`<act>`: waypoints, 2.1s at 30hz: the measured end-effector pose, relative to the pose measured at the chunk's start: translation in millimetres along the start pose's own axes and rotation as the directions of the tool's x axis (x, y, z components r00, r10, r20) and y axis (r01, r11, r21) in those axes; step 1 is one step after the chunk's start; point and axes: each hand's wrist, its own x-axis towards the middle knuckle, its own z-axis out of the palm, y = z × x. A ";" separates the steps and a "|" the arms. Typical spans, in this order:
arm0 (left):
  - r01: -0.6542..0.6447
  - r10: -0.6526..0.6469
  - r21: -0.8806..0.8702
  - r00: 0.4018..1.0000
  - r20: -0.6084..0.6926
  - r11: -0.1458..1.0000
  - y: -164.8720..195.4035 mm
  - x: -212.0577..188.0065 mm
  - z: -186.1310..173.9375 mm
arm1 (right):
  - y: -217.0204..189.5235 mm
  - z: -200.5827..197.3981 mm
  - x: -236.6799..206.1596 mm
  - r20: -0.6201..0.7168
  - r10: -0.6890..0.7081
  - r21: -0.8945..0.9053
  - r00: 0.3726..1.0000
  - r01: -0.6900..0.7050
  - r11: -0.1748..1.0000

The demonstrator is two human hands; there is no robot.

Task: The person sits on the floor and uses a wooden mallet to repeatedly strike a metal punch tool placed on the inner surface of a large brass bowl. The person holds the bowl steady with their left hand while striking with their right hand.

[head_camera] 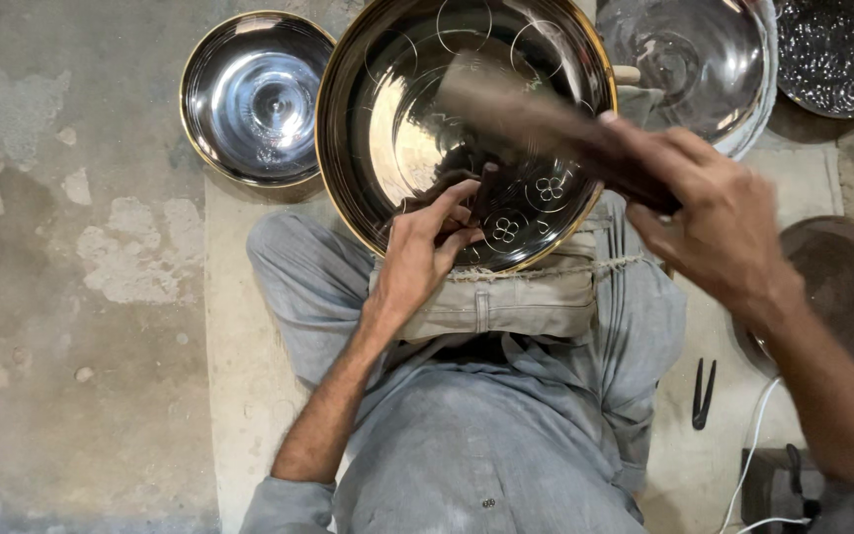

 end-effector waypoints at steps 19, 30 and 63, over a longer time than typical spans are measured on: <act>-0.192 0.144 0.068 0.888 0.437 0.979 14.1 29.1 -17.1 | -16.5 72.5 -114.9 -0.201 0.309 0.287 0.929 -0.246 0.926; -0.181 0.089 0.117 0.835 0.543 0.977 12.3 34.1 -18.4 | -40.6 87.2 -133.4 -0.148 0.460 0.582 0.876 -0.299 0.756; 0.270 -0.272 -0.047 0.918 -0.289 0.962 34.1 -24.0 -0.1 | 17.1 19.8 -39.2 0.010 0.069 0.199 0.998 -0.070 0.977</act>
